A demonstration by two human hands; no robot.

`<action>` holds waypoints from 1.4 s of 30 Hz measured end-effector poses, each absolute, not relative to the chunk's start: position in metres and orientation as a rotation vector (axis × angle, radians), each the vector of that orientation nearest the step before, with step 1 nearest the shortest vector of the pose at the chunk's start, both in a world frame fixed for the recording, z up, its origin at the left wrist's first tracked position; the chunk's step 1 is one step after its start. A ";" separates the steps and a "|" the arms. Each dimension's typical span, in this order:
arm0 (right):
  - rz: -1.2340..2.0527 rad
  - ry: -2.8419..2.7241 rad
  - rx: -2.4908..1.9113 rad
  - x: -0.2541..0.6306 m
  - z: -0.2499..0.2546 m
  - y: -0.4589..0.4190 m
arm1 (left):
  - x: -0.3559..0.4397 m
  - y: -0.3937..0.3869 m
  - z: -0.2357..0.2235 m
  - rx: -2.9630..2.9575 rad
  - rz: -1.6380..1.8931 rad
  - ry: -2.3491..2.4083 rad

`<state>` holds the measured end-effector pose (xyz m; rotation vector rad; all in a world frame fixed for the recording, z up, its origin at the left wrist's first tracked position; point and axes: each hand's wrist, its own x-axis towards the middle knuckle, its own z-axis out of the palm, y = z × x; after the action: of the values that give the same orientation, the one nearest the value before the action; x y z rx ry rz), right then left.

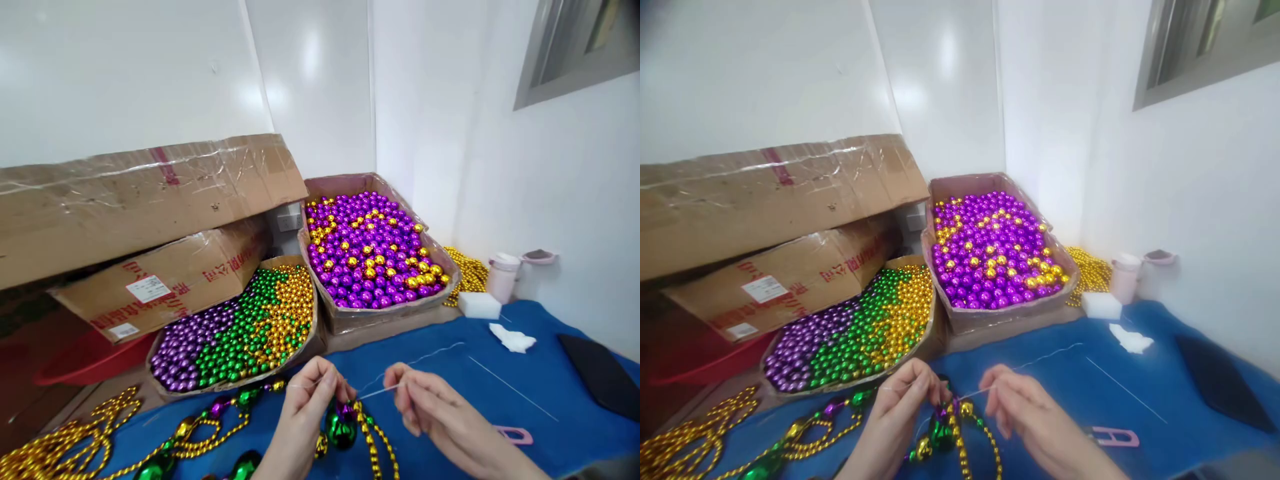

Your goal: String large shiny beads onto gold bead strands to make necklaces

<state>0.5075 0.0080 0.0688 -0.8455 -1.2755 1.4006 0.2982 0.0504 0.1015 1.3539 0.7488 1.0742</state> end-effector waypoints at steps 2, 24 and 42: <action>1.595 -0.867 -0.552 0.496 0.065 0.009 | 0.301 0.048 0.101 1.339 1.068 0.728; 1.572 -1.141 -0.887 0.475 0.089 0.023 | 0.267 0.018 0.142 1.597 0.997 0.839; 0.368 -2.311 -1.237 0.484 0.090 0.031 | 0.288 0.037 0.127 2.069 0.875 0.961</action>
<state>0.4840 0.0306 0.0898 -1.2373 -2.3108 0.3678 0.2881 0.0366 0.1269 2.0688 0.9613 0.8754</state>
